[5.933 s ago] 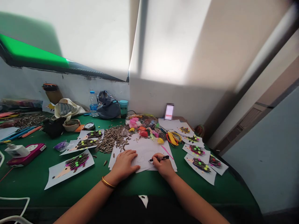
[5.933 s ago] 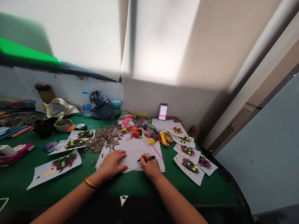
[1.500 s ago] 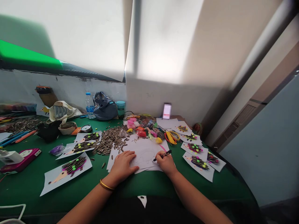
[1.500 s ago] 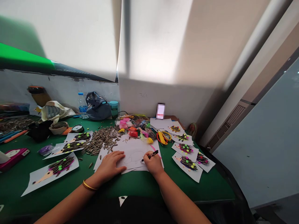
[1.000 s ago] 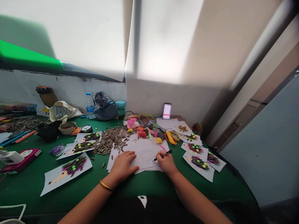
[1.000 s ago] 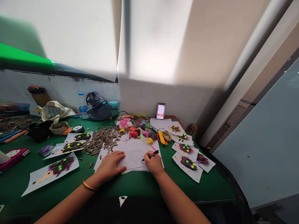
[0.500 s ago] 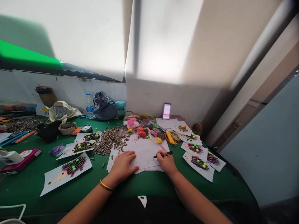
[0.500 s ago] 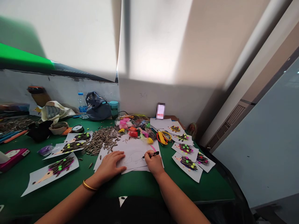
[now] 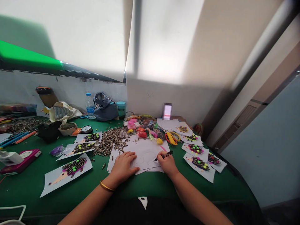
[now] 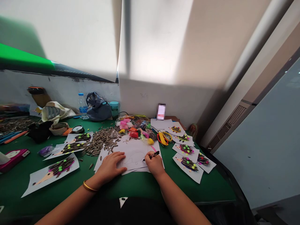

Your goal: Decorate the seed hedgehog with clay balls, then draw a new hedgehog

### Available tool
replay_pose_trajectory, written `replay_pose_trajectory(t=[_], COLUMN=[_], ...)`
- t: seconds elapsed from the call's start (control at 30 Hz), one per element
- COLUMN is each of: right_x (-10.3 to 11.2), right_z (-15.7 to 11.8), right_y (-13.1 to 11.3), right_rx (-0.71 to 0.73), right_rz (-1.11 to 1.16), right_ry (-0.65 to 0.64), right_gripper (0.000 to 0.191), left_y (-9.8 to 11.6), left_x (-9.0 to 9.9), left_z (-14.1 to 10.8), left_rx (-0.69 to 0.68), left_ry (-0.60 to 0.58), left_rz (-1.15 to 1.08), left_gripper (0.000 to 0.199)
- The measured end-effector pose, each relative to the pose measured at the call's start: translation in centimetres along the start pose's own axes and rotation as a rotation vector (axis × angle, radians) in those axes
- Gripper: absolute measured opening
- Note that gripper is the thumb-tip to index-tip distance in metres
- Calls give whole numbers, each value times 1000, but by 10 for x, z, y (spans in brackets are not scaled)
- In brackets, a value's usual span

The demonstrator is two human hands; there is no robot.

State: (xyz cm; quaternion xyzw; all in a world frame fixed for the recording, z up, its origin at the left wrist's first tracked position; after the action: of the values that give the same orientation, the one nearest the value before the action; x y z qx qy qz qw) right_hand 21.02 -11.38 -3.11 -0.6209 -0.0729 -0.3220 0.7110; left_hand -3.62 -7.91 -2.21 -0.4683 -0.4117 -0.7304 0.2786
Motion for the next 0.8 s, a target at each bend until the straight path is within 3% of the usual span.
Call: replay_pose_trajectory(t=[0.2,0.37,0.57,0.8], right_x=[3,12,26,33], right_z=[1,8,15,16], right_y=[4,11,20,22], right_rx=[-38,149,331,192], right_rz=[77,81,-19,-1], right_ry=[83,209,181,138], right_gripper=[21,31,28,32], left_y=[-1,-4,-4,-6], left_x=[-1,-4,-4,-5], left_z=[-1,-1,0,-1], left_rx=[7,7,-5,31], left_ry=[-4,-19,-40,12], left_rz=[-2,-8,-19,-42], left_gripper=[55,57,59,64])
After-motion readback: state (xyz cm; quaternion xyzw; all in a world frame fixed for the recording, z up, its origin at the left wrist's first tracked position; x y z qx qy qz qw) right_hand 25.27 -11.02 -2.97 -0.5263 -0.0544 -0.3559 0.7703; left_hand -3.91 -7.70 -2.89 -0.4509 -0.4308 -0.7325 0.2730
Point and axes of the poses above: each hand's wrist, its own z-axis towards the middle knuckle, its own x-axis out of the back of the hand, y = z × x, the point moved 1 cm from there along z, towards the middle knuckle, and after that the axes turned 4 degrees about y, right-handed, at the moved point
